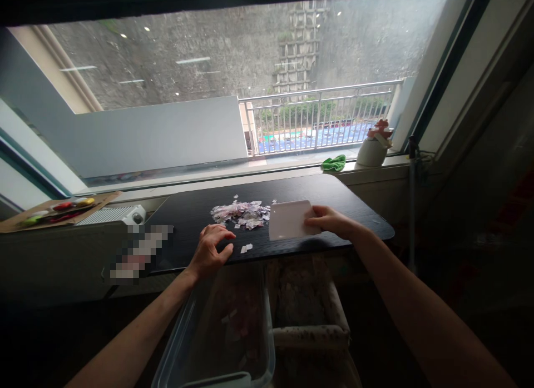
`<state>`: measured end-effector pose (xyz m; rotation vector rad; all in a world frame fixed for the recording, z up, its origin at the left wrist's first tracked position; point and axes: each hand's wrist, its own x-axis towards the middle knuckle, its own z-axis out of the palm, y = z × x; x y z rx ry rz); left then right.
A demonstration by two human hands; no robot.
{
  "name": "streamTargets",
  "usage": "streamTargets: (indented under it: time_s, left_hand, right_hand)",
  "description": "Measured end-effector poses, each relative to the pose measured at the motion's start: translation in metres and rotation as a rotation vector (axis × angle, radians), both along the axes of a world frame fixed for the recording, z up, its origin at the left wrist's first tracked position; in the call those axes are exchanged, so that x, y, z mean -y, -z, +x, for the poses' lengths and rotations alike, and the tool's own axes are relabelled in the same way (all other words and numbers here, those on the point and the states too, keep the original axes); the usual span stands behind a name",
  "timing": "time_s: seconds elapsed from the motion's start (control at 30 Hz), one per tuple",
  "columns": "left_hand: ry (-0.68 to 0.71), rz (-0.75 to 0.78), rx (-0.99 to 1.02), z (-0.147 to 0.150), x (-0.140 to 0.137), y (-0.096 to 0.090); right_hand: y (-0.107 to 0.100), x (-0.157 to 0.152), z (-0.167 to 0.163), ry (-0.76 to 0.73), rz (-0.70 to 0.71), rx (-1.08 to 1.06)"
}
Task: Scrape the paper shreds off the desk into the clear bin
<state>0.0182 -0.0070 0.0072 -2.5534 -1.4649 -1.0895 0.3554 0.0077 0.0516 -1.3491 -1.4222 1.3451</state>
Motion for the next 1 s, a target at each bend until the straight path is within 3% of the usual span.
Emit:
streamTargets:
  time_s: [0.23,0.37,0.53,0.7,0.83,1.0]
  left_hand:
    - [-0.06,0.01,-0.009,0.0,-0.001,0.002]
    - [-0.074,0.026,-0.003,-0.001,-0.002,0.004]
    - [-0.056,0.036,0.003,0.0,-0.003,0.004]
    - [-0.028,0.007,-0.007,0.002,-0.001,0.002]
    - [0.009,-0.007,-0.052,0.002,0.002,0.002]
    - [0.038,-0.001,-0.088,0.002,0.003,0.001]
  right_hand:
    - [0.009,-0.023,-0.076,-0.146,0.078,-0.124]
    - [0.011,-0.031,-0.091,-0.222,0.086,-0.075]
    - [0.003,-0.02,-0.042,-0.252,0.044,0.087]
    - [-0.003,0.0,0.018,-0.084,-0.011,0.123]
    - [-0.001,0.005,0.03,0.027,0.006,0.088]
    - [0.001,0.008,0.033,0.02,-0.006,0.102]
